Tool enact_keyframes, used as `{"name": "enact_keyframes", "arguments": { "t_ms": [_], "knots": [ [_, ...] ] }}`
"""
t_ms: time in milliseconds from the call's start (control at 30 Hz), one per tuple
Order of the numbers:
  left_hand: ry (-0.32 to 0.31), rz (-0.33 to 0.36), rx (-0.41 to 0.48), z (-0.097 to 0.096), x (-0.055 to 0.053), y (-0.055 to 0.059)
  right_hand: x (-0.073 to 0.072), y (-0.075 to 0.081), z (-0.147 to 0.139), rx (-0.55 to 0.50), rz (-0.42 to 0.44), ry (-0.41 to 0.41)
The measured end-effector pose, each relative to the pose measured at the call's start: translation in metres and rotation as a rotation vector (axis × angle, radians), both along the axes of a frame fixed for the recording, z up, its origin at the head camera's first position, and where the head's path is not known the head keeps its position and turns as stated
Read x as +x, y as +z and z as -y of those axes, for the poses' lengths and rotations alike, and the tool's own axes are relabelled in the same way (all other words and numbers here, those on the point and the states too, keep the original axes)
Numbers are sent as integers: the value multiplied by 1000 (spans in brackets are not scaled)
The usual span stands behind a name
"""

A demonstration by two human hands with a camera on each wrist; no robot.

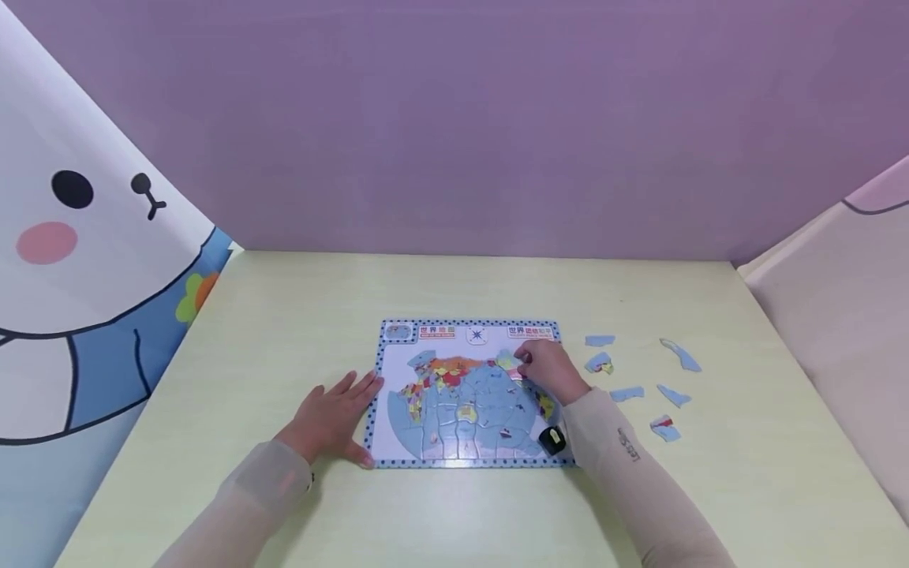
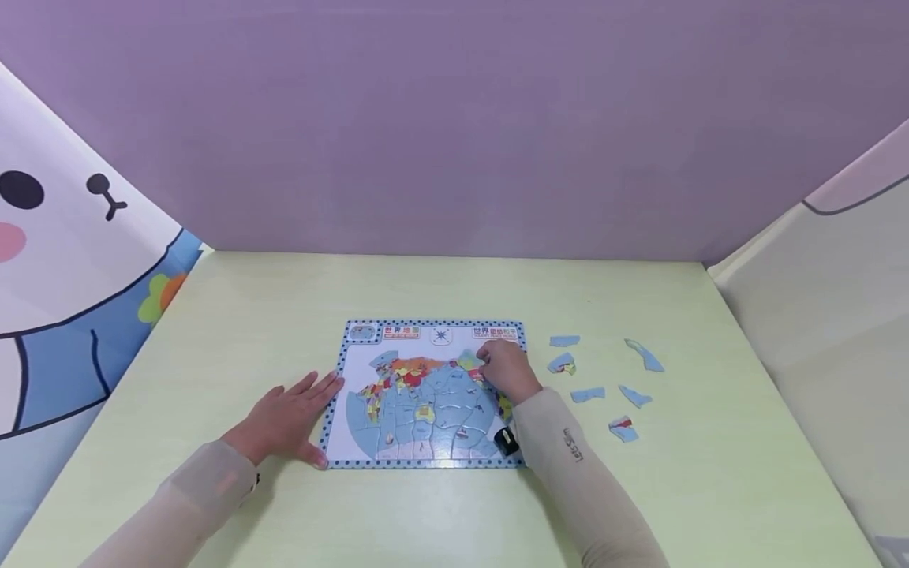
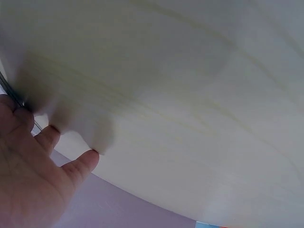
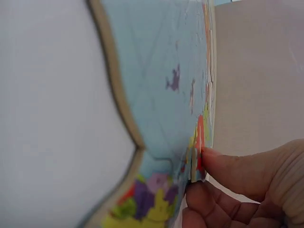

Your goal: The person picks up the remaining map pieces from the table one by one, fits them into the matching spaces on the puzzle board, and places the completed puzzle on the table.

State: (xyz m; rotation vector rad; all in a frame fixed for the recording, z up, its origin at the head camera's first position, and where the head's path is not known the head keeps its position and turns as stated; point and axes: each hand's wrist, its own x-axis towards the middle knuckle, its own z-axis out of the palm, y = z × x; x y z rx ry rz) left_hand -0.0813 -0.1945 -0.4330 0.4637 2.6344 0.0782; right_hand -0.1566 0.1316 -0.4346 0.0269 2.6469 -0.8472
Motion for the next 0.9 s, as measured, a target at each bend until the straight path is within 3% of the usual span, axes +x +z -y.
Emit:
{"name": "enact_keyframes", "arguments": {
  "t_ms": [300, 500, 667, 900],
  "knots": [
    [-51, -30, 46, -20, 3, -12, 13, 5, -19, 182, 26, 5],
    [-9, -40, 21, -17, 4, -13, 9, 10, -14, 167, -14, 68],
    [-24, -41, 32, -15, 1, -10, 8, 12, -16, 132, -17, 48],
    [-73, -53, -129, -6, -1, 0, 5, 5, -1, 121, -14, 80]
  ]
}}
